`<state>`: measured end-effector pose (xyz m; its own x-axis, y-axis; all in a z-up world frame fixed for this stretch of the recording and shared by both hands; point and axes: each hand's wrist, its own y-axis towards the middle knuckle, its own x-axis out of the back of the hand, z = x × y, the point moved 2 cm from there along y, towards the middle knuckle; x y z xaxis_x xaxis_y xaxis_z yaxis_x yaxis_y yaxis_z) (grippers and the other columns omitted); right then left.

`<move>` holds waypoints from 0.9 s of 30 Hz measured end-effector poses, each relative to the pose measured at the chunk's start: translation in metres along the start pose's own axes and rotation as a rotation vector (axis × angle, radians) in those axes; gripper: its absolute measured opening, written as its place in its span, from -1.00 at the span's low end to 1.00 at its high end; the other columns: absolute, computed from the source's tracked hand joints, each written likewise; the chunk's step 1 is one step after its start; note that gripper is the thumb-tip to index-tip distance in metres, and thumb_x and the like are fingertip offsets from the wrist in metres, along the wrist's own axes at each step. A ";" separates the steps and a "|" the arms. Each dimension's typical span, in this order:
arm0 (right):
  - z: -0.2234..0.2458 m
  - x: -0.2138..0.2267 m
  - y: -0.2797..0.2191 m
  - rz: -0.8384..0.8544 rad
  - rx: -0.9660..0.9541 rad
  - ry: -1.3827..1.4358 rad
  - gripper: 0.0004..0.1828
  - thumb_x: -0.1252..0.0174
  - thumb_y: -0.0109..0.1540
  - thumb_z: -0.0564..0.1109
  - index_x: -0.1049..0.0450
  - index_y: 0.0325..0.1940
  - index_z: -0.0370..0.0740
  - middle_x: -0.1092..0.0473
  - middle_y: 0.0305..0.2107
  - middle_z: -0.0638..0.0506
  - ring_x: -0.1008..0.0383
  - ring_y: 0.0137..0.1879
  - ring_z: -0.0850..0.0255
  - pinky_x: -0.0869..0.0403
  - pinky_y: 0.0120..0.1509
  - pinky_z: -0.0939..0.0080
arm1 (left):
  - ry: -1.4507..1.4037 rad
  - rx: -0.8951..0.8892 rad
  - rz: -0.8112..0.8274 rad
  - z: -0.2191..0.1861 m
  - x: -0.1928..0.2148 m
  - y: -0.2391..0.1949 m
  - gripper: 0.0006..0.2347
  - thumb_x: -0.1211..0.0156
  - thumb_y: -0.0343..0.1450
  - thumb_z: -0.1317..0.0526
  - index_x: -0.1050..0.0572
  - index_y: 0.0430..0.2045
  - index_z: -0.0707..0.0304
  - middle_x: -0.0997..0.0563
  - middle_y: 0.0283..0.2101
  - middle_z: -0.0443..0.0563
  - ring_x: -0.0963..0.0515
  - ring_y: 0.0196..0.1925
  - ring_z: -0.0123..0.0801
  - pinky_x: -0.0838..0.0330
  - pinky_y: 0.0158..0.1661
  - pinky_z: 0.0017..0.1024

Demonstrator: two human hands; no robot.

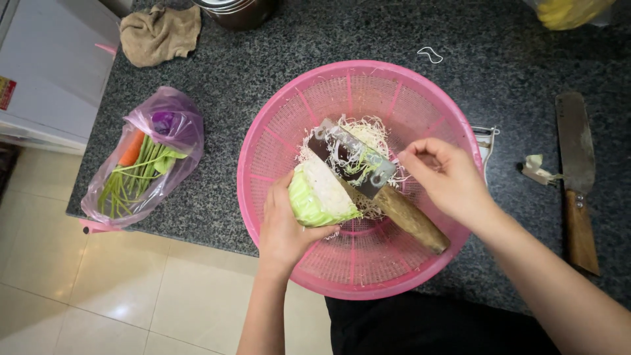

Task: The person grates a wedge of cabbage into a pink colander using a handheld metal grater. They hold the cabbage with one hand and move it back and forth against the grater, occasionally adjusting the wedge to continue shredding.

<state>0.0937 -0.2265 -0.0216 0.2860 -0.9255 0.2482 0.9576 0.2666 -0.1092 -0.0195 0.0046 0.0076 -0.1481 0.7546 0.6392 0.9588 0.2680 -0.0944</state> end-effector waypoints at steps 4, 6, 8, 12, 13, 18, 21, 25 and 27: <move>0.010 0.007 -0.005 0.033 -0.002 -0.254 -0.87 -0.12 0.18 -0.14 -0.51 -0.22 -0.16 -0.50 -0.49 0.00 -0.50 -0.27 0.24 -0.43 -0.15 0.25 | 0.010 -0.001 -0.003 -0.003 0.000 0.001 -0.02 -0.62 -0.22 0.17 -0.14 0.10 0.35 -0.28 0.07 0.30 -0.25 0.17 0.15 -0.10 0.16 -0.08; 0.002 0.008 -0.003 0.060 -0.020 -0.212 -0.85 -0.08 0.20 -0.14 -0.51 -0.20 -0.18 -0.50 -0.49 -0.02 -0.48 -0.28 0.26 -0.42 -0.12 0.24 | 0.007 0.029 0.004 -0.008 0.001 0.001 -0.02 -0.62 -0.21 0.21 -0.14 0.11 0.37 -0.28 0.07 0.33 -0.25 0.17 0.17 -0.10 0.16 -0.06; 0.004 0.011 -0.004 0.059 -0.039 -0.124 -0.84 -0.05 0.21 -0.17 -0.50 -0.20 -0.22 -0.47 -0.52 0.00 -0.42 -0.30 0.30 -0.41 -0.10 0.27 | 0.011 0.023 0.003 -0.008 0.000 0.002 -0.02 -0.63 -0.20 0.20 -0.13 0.11 0.37 -0.28 0.07 0.31 -0.26 0.17 0.15 -0.11 0.16 -0.08; 0.011 0.017 -0.004 0.095 -0.069 0.067 -0.82 0.04 0.25 -0.22 -0.48 -0.20 -0.30 -0.43 -0.53 -0.01 -0.37 -0.32 0.28 -0.39 -0.06 0.28 | 0.018 0.032 0.008 -0.011 0.002 0.002 -0.02 -0.64 -0.20 0.21 -0.13 0.11 0.40 -0.29 0.05 0.33 -0.27 0.16 0.14 -0.12 0.15 -0.09; 0.009 0.017 -0.004 0.094 -0.069 0.067 -0.82 0.04 0.25 -0.22 -0.48 -0.20 -0.30 -0.43 -0.53 -0.01 -0.37 -0.32 0.28 -0.39 -0.06 0.28 | 0.018 0.031 0.009 -0.012 0.002 0.002 -0.02 -0.64 -0.20 0.21 -0.13 0.11 0.40 -0.29 0.05 0.33 -0.27 0.16 0.14 -0.12 0.15 -0.09; 0.000 0.023 -0.005 0.057 -0.093 0.135 -0.80 0.02 0.25 -0.21 -0.48 -0.16 -0.33 -0.45 -0.46 -0.06 -0.42 -0.32 0.24 -0.39 -0.08 0.27 | -0.007 0.078 0.009 -0.010 0.001 0.002 -0.02 -0.64 -0.21 0.20 -0.14 0.10 0.37 -0.28 0.07 0.29 -0.24 0.19 0.14 -0.11 0.17 -0.06; 0.013 0.038 -0.002 -0.020 -0.057 0.047 -0.82 -0.03 0.25 -0.17 -0.48 -0.14 -0.28 -0.40 -0.47 0.01 -0.33 -0.31 0.30 -0.36 -0.11 0.30 | 0.003 0.101 0.002 -0.012 0.001 0.002 -0.02 -0.63 -0.22 0.20 -0.14 0.10 0.34 -0.28 0.07 0.27 -0.25 0.19 0.14 -0.12 0.17 -0.07; 0.002 0.075 0.028 -0.128 -0.121 -0.030 -0.85 -0.06 0.22 -0.13 -0.48 -0.17 -0.15 -0.42 -0.45 0.12 -0.35 -0.37 0.43 -0.34 -0.20 0.47 | 0.184 -0.083 -0.061 0.009 -0.007 -0.001 -0.05 -0.58 -0.18 0.01 -0.13 0.05 0.33 -0.32 0.07 0.11 -0.31 0.13 -0.11 -0.21 0.05 -0.25; 0.007 0.097 0.039 -0.300 0.049 -0.223 -0.92 -0.17 0.26 -0.11 -0.48 -0.22 -0.15 -0.45 -0.35 0.11 -0.36 -0.26 0.45 -0.34 -0.12 0.44 | 0.166 -0.034 -0.063 0.004 -0.006 -0.001 -0.06 -0.59 -0.18 0.06 -0.14 0.06 0.28 -0.33 0.05 0.10 -0.32 0.12 -0.12 -0.21 0.05 -0.28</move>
<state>0.1593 -0.3040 0.0048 -0.0120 -0.8847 0.4660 0.9989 0.0100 0.0448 -0.0206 0.0023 0.0013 -0.1686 0.6274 0.7602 0.9570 0.2890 -0.0262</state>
